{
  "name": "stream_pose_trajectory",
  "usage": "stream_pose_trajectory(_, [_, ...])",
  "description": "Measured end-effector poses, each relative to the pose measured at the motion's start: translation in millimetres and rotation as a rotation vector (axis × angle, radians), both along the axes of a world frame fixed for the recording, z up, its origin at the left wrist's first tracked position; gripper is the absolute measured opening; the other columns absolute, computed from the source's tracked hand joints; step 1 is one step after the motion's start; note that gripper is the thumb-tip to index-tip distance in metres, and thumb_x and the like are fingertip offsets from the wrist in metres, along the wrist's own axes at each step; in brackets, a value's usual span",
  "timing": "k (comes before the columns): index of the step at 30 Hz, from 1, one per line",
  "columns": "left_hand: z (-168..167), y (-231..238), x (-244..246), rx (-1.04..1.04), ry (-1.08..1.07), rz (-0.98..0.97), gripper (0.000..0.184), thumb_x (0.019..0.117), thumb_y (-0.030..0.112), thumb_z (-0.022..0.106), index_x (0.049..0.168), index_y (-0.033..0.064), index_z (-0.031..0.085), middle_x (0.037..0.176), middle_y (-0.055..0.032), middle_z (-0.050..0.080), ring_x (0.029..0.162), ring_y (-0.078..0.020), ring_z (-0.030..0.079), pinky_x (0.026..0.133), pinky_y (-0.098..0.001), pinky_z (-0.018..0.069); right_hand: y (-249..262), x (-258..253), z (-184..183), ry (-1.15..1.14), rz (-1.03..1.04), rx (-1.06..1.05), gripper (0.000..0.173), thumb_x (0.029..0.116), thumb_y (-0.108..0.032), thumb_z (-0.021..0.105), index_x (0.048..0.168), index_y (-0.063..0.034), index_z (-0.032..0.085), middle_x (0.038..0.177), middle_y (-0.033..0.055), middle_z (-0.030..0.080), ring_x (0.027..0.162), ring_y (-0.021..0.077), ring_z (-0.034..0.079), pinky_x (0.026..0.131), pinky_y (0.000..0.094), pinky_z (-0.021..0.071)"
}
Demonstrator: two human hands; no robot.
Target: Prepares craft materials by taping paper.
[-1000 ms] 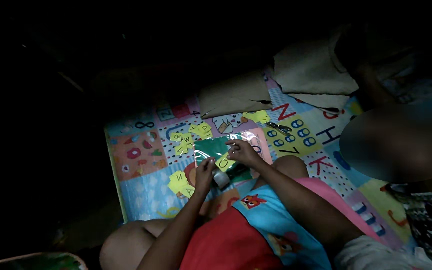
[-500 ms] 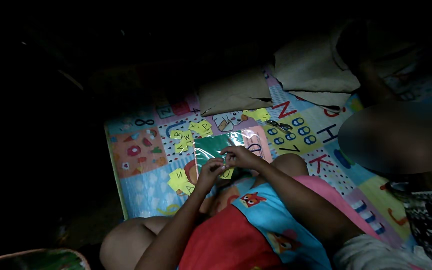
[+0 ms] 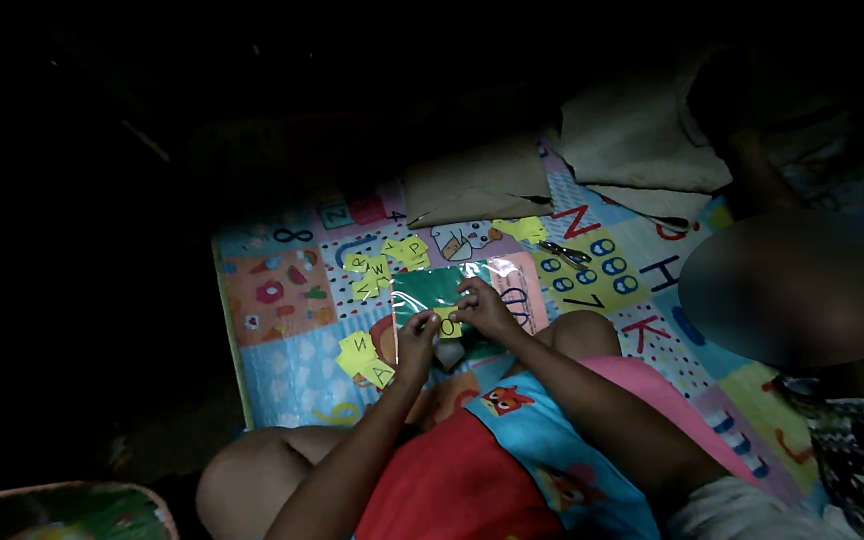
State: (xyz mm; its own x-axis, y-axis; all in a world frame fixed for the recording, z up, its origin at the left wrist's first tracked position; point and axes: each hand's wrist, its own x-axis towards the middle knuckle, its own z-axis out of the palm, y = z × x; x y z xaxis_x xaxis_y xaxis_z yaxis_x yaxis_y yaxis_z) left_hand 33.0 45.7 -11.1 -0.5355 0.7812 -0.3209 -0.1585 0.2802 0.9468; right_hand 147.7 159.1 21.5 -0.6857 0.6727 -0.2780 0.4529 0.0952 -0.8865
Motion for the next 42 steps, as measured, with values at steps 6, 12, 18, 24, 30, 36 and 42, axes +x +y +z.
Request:
stream_pose_trajectory(6, [-9, 3, 3, 0.015, 0.110, -0.030, 0.058, 0.1018, 0.005, 0.058, 0.150, -0.0087, 0.028, 0.109, -0.0167, 0.062, 0.088, -0.0128, 0.063, 0.082, -0.0298, 0.0529, 7, 4, 2, -0.051, -0.060, 0.091, 0.040, 0.0888, -0.004, 0.079, 0.116, 0.0079, 0.053, 0.093, 0.0172, 0.067, 0.077, 0.0216, 0.062, 0.074, 0.0401, 0.0531])
stream_pose_trajectory(12, [-20, 0, -4, 0.178, 0.149, -0.043, 0.023, 0.0976, -0.003, 0.057, 0.118, -0.0108, 0.051, 0.108, -0.0143, 0.060, 0.097, -0.0128, 0.061, 0.088, -0.0299, 0.0526, 15, 7, -14, -0.006, 0.044, 0.126, 0.026, 0.0859, -0.003, 0.081, 0.093, 0.0078, 0.059, 0.083, 0.0144, 0.062, 0.073, 0.0192, 0.057, 0.071, 0.0373, 0.0504])
stream_pose_trajectory(18, [-16, -1, -1, 0.143, 0.213, -0.083, 0.017, 0.0989, -0.003, 0.058, 0.112, -0.0125, 0.063, 0.108, -0.0157, 0.065, 0.092, -0.0095, 0.063, 0.086, -0.0257, 0.0534, 11, 5, -16, 0.010, 0.094, 0.134, 0.016, 0.0883, -0.001, 0.078, 0.098, 0.0072, 0.068, 0.089, 0.0160, 0.067, 0.076, 0.0191, 0.060, 0.074, 0.0362, 0.0521])
stream_pose_trajectory(24, [-21, -1, -3, 0.148, 0.238, -0.073, 0.021, 0.0982, -0.002, 0.060, 0.116, -0.0121, 0.065, 0.111, -0.0190, 0.067, 0.097, -0.0145, 0.065, 0.090, -0.0303, 0.0536, 10, 8, -17, 0.070, 0.120, 0.136, 0.017, 0.0903, 0.001, 0.074, 0.107, 0.0063, 0.073, 0.099, 0.0182, 0.072, 0.084, 0.0208, 0.066, 0.080, 0.0369, 0.0553])
stream_pose_trajectory(30, [-17, -1, -3, 0.132, 0.237, -0.068, 0.021, 0.0960, -0.003, 0.063, 0.115, -0.0106, 0.066, 0.106, -0.0162, 0.068, 0.091, -0.0107, 0.064, 0.086, -0.0276, 0.0538, 7, 7, -17, 0.064, 0.109, 0.171, 0.017, 0.0911, 0.000, 0.073, 0.107, 0.0057, 0.074, 0.097, 0.0179, 0.072, 0.083, 0.0208, 0.067, 0.080, 0.0368, 0.0557])
stream_pose_trajectory(36, [-18, -2, -4, 0.129, 0.268, -0.060, 0.020, 0.0948, -0.004, 0.064, 0.114, -0.0106, 0.067, 0.106, -0.0174, 0.069, 0.092, -0.0118, 0.065, 0.087, -0.0286, 0.0539, 7, 7, -19, 0.060, 0.106, 0.210, 0.017, 0.0917, -0.002, 0.074, 0.108, 0.0039, 0.075, 0.093, 0.0162, 0.072, 0.080, 0.0204, 0.066, 0.079, 0.0378, 0.0553])
stream_pose_trajectory(42, [-18, -2, -4, 0.134, 0.289, -0.084, 0.022, 0.0958, -0.002, 0.064, 0.117, -0.0104, 0.067, 0.110, -0.0200, 0.069, 0.096, -0.0158, 0.067, 0.090, -0.0317, 0.0542, 8, 8, -23, 0.094, 0.115, 0.236, 0.018, 0.0913, -0.001, 0.073, 0.108, 0.0047, 0.075, 0.094, 0.0167, 0.073, 0.082, 0.0207, 0.068, 0.080, 0.0377, 0.0561])
